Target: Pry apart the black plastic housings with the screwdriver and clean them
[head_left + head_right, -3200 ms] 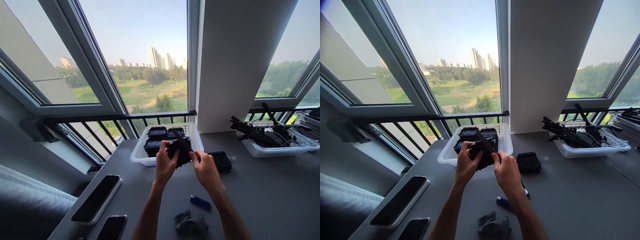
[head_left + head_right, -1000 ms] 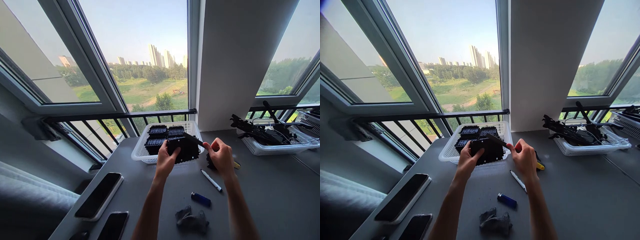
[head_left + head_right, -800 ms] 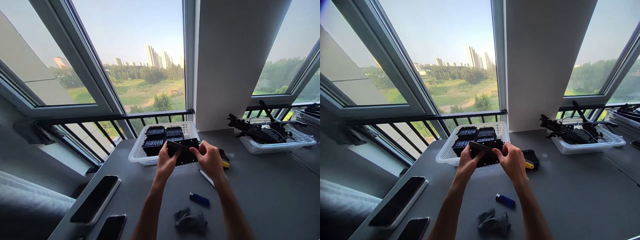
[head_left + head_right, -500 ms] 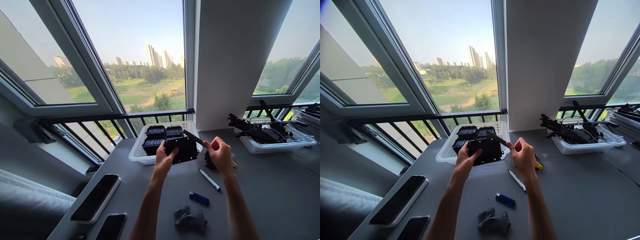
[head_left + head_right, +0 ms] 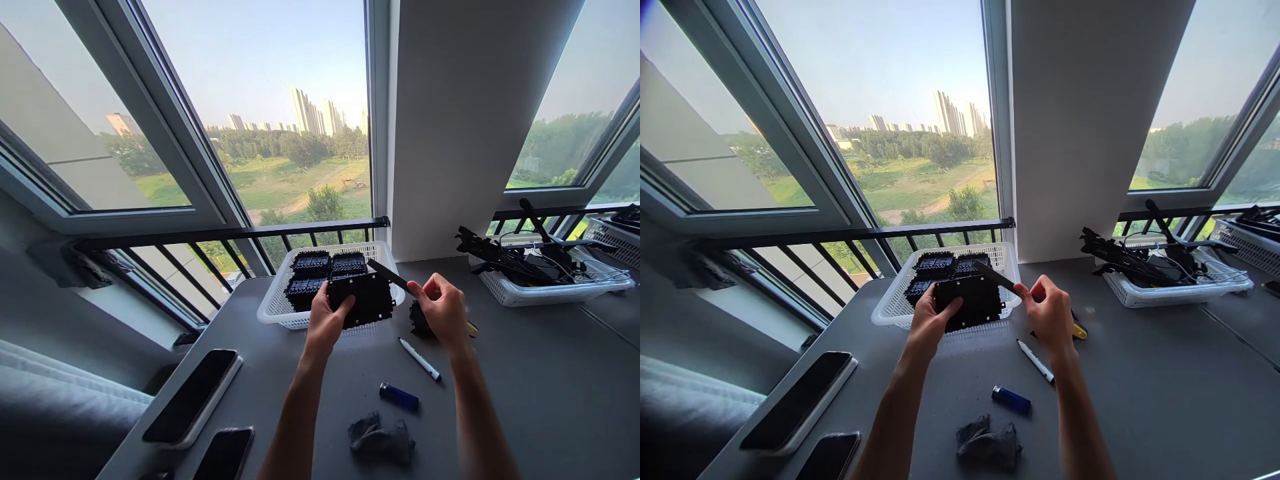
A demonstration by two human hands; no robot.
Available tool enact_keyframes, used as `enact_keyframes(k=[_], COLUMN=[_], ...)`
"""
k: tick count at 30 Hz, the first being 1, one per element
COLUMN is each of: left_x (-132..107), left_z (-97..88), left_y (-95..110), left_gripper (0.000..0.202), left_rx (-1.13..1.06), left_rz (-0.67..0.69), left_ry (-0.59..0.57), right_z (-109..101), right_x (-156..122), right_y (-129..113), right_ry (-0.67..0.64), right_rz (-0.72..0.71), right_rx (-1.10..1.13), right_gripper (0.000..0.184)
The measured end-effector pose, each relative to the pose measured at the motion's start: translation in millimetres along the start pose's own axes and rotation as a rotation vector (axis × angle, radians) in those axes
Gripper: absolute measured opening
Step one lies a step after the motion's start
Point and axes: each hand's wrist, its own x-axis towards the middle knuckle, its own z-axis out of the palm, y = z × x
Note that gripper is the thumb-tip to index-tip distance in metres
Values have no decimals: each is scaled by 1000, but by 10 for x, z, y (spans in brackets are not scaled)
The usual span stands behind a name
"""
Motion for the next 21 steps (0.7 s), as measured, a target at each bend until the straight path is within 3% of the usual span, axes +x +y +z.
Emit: enact_keyframes(k=[6, 12, 18, 21], left_x=[-43, -7, -13, -25], left_z=[-3, -18, 17, -4], left_y=[41, 24, -63, -45], left_gripper=[43, 47, 33, 31], left_rx=[-10, -31, 72, 93], left_rz=[-25, -30, 13, 24], left_ry=[-32, -4, -29, -35], right_z=[98, -24, 113, 166], right_x=[-41, 40, -110, -125], right_y=[-107, 40, -243, -275], right_ry=[-102, 54, -130, -167], right_rz=[-44, 28, -71, -88], right_rx=[15, -18, -40, -64], right_gripper=[48, 50, 45, 45])
